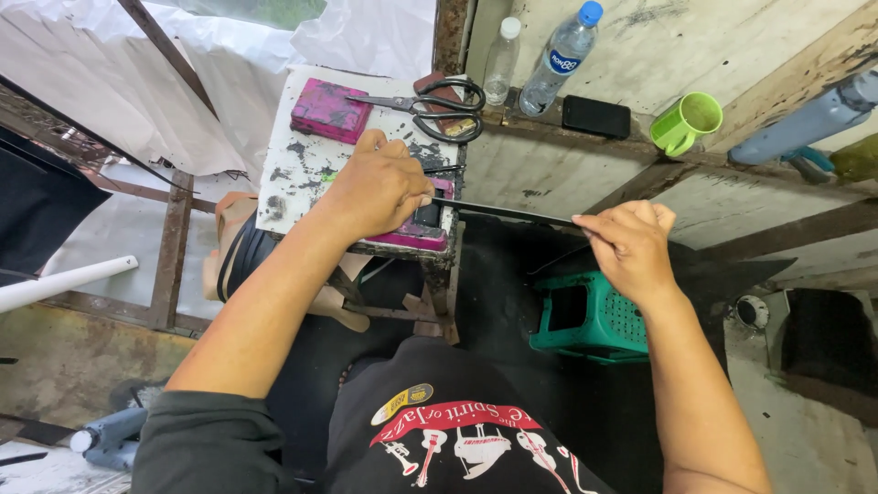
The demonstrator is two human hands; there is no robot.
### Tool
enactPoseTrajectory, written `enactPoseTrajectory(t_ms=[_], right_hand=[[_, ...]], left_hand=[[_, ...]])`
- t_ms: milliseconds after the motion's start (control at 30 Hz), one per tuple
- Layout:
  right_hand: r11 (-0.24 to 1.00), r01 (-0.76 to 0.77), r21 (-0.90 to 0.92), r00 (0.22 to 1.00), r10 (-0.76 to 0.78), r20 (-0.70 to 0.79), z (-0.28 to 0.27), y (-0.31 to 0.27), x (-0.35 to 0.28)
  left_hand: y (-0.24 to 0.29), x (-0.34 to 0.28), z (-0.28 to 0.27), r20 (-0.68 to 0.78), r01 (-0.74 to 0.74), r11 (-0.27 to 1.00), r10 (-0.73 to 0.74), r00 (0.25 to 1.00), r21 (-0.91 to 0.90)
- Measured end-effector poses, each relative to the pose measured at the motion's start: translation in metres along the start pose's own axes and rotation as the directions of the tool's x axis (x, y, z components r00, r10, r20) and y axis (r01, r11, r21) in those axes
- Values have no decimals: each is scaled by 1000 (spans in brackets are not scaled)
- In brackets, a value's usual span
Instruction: The person is pulling long black strips from a roll, cutting them to a specific length using a manual cutting jig on a workbench, and then hanging the finished strips on a line using clothespins.
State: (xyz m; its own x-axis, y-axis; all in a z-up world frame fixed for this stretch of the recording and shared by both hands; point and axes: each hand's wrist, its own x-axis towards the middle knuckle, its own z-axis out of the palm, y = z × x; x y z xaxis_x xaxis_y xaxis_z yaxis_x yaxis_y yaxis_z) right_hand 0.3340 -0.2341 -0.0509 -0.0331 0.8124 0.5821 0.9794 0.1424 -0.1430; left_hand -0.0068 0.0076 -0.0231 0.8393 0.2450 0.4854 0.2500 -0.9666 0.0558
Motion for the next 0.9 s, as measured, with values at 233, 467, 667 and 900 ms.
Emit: enactPoseTrajectory(t_ms=[233, 467, 667, 900], right_hand=[[859, -266, 437, 949, 155, 274, -7, 28, 12], [511, -599, 617, 795, 289, 532, 3, 38, 29], [309, -652, 693, 758, 252, 601, -3, 0, 61], [561, -425, 710, 863, 15, 505, -5, 8, 86]], left_hand=[[8, 21, -24, 249, 217, 951, -160, 955, -219], [19, 37, -28, 294, 282, 878, -173, 940, -388], [28, 46, -20, 286, 277, 860, -162, 944, -429], [24, 38, -43, 324, 316, 837, -177, 929, -447]])
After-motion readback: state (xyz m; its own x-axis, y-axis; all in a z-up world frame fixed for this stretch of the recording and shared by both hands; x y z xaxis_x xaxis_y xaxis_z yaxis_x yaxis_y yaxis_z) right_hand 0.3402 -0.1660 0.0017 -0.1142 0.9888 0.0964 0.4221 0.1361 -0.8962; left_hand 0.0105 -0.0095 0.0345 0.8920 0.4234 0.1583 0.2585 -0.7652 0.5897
